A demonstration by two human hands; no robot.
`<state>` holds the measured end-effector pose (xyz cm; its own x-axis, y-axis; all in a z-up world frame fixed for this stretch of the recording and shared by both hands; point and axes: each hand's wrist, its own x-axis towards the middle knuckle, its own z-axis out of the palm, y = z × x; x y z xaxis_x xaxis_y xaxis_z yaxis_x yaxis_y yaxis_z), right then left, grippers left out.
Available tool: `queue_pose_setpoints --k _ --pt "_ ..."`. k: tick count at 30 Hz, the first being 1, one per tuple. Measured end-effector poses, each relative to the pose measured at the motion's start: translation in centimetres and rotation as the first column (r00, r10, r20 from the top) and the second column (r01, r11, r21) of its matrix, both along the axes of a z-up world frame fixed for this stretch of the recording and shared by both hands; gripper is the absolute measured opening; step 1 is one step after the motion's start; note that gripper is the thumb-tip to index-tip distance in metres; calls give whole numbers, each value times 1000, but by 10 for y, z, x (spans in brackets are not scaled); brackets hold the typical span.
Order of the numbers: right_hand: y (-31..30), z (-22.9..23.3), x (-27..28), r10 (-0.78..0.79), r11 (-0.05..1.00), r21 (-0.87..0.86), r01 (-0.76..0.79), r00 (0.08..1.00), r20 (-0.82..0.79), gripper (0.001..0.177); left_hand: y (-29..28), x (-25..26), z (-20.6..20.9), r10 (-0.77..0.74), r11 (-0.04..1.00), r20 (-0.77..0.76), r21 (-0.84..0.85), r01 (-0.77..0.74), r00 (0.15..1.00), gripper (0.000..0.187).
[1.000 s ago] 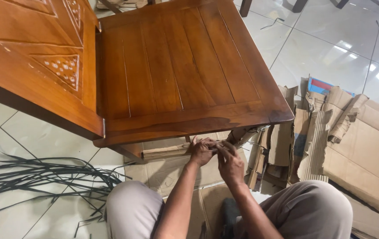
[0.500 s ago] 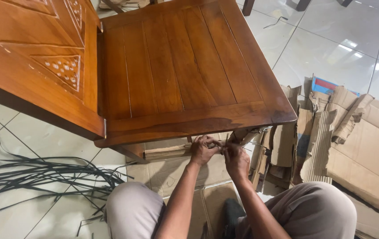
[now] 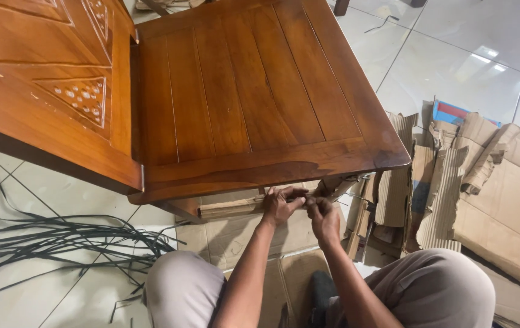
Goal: Wrapping and tying black plastic strips around the frame of a wooden chair
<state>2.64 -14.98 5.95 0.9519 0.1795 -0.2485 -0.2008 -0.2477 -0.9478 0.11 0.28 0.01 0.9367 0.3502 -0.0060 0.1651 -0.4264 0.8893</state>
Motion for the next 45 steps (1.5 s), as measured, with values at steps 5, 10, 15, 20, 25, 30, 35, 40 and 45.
queue_pose_setpoints --k 5,10,15,20,25,30,35,40,45 --pt "3 -19 7 -69 987 141 78 995 -74 19 3 -3 2 -2 1000 -40 -1 2 999 28" --pt "2 -13 2 -97 986 131 105 993 -65 20 2 -4 5 21 997 51 -73 -18 998 15" --pt "-11 -46 -1 -51 985 -167 45 998 -34 17 -4 5 -21 210 978 8 -8 -210 978 13" --pt "-18 -57 -18 -46 962 -273 17 994 -100 22 -8 11 -27 256 958 -39 143 -248 966 19" --pt "-24 -60 -31 21 949 -312 -46 996 -81 23 -12 16 -31 311 935 -81 206 -289 947 26" --pt "-18 -43 -32 57 930 -358 -76 996 -63 30 -14 22 -40 376 919 -176 196 -342 910 44" --pt "-17 -37 -26 96 914 -388 -116 993 -71 31 -14 24 -21 377 914 -181 233 -333 908 41" --pt "-22 -46 -25 126 912 -389 -128 992 -30 28 -14 32 -19 407 910 -197 175 -376 892 43" --pt "-19 -23 -31 147 913 -382 -144 989 -21 30 -19 27 8 381 904 -189 279 -323 905 35"
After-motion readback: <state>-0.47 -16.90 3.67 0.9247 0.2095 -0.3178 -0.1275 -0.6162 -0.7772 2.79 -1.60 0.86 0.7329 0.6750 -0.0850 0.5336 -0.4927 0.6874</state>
